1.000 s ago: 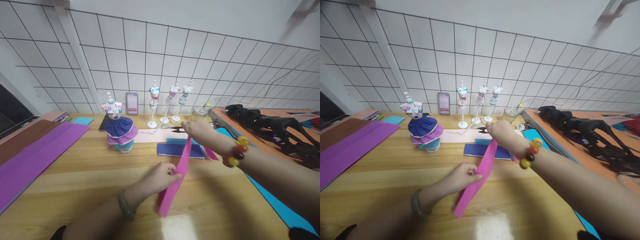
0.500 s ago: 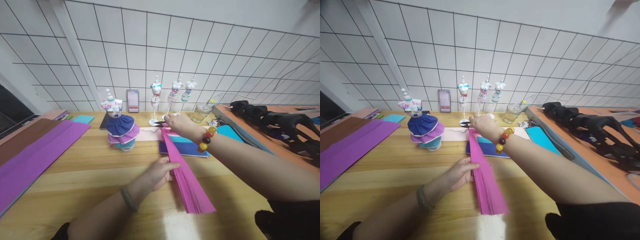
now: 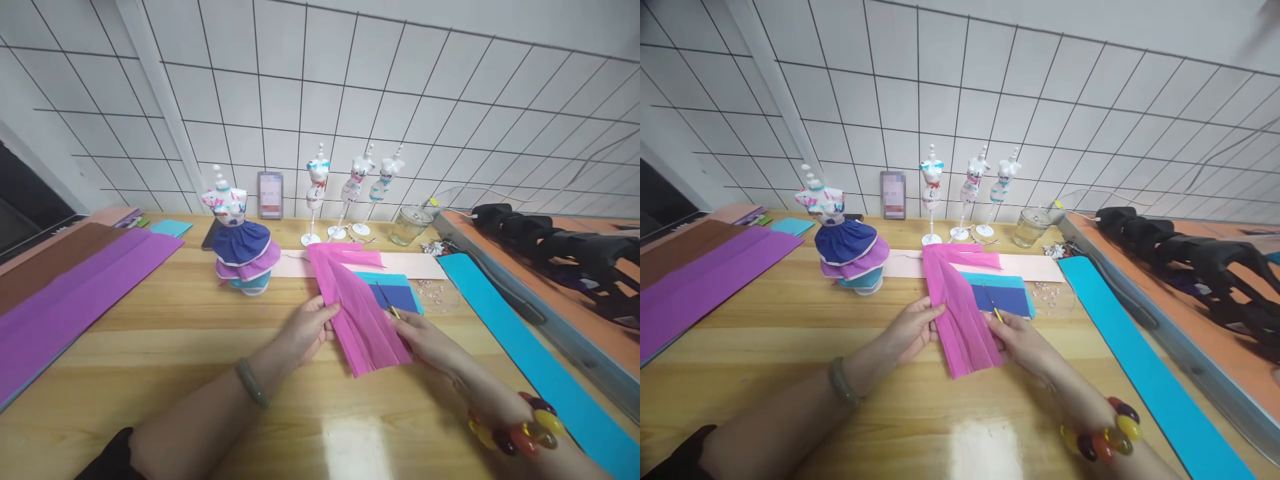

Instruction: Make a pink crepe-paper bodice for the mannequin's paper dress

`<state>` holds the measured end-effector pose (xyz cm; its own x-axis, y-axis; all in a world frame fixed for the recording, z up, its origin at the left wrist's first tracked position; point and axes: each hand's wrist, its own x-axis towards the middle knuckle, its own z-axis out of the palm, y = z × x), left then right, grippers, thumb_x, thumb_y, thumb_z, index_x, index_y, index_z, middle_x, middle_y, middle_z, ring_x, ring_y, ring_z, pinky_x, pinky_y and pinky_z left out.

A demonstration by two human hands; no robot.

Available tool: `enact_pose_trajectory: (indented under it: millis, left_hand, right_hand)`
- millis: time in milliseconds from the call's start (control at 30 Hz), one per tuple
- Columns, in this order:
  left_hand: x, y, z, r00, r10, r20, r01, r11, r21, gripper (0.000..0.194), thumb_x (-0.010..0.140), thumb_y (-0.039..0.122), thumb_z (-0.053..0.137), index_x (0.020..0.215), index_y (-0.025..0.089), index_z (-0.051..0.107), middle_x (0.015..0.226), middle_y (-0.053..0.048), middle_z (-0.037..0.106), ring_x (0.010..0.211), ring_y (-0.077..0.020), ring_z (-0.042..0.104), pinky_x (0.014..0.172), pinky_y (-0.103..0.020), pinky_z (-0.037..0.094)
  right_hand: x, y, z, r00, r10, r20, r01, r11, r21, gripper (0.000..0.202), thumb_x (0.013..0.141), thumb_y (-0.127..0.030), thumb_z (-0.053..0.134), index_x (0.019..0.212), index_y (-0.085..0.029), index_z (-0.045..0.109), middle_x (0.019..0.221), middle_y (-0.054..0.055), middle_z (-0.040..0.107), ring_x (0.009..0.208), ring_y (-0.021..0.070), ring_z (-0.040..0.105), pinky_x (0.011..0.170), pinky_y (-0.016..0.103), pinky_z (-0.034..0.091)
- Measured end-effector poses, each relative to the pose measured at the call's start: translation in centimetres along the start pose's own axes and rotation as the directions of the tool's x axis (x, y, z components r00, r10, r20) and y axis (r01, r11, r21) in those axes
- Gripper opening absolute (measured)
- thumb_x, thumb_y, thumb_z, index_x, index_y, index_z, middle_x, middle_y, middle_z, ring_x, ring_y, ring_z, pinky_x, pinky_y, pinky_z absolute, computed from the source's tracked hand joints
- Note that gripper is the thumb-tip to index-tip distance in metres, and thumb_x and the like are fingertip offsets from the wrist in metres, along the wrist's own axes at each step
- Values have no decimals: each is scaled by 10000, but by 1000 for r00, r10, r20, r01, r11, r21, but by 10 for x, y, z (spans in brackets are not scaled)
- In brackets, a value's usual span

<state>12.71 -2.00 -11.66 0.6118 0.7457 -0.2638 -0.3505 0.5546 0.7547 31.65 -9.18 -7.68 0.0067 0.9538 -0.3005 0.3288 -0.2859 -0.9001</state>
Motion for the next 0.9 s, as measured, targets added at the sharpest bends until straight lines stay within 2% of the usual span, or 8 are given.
enact_pose_trajectory:
  millis: [67, 133, 267, 400, 533, 700, 833, 900]
  left_hand:
    - [2, -2, -3, 1000, 13, -28, -12, 999, 44, 193, 843, 194, 591, 1026, 133, 607, 924, -102, 697, 754, -160, 666, 696, -298, 543]
    - [4, -3, -4, 999, 20, -51, -16, 996, 83, 208, 838, 210, 598, 1032, 134, 607, 939, -104, 697, 747, -159, 663, 682, -297, 542]
    - [7, -5, -5, 995, 28, -97, -15, 992, 127, 227, 835, 211, 586, 1043, 121, 596, 947, -119, 700, 701, -166, 662, 638, -304, 540]
    - [8, -6, -4, 996, 39, -82, -31, 994, 103, 253, 824, 223, 607, 1056, 123, 596, 989, -130, 702, 753, -184, 679, 671, -314, 547]
    - [6, -7, -3, 999, -47, 21, 44, 992, 121, 373, 777, 303, 692, 1094, 125, 607, 1042, -147, 698, 803, -204, 688, 739, -355, 552]
    - [4, -7, -4, 979, -159, 126, 123, 958, 258, 487, 678, 381, 782, 1059, 107, 654, 1014, -154, 708, 873, -231, 683, 790, -367, 539]
    - [4, -10, -6, 975, -169, 147, 129, 960, 250, 512, 667, 401, 786, 1058, 96, 659, 946, -149, 716, 782, -217, 682, 717, -358, 549]
    - [5, -10, -5, 982, -135, 133, 103, 970, 221, 480, 675, 397, 783, 1022, 85, 669, 894, -139, 718, 735, -201, 676, 682, -340, 548]
  right_hand:
    - [-1, 5, 4, 998, 54, -19, -51, 986, 159, 473, 821, -680, 454, 726, -222, 521, 587, -3, 530, 526, 144, 500, 499, 270, 417]
    - [1, 7, 5, 998, 50, -44, -40, 979, 198, 500, 784, -720, 468, 679, -233, 434, 567, -14, 470, 509, 138, 465, 478, 264, 390]
    - [7, 12, 8, 985, -78, -154, 79, 997, -3, 538, 676, -639, 665, 641, -242, 304, 577, -63, 348, 497, 101, 354, 466, 237, 313]
    - [10, 18, 10, 943, -122, -311, 100, 991, -85, 493, 671, -511, 705, 624, -238, 297, 563, -83, 297, 500, 90, 285, 464, 232, 250]
    - [13, 25, 7, 917, -113, -383, 92, 993, -72, 437, 674, -450, 710, 618, -232, 335, 557, -82, 312, 493, 88, 291, 454, 233, 229]
    - [12, 25, 7, 911, -89, -402, 88, 996, -21, 419, 675, -456, 715, 636, -233, 363, 571, -74, 343, 496, 93, 322, 457, 236, 247]
    - [11, 22, 6, 903, -121, -412, 125, 992, -16, 450, 689, -487, 716, 623, -230, 352, 570, -71, 361, 503, 93, 324, 469, 238, 250]
    - [11, 21, 4, 910, -106, -400, 122, 992, 14, 464, 694, -514, 714, 632, -232, 351, 550, -66, 413, 471, 87, 317, 448, 238, 233]
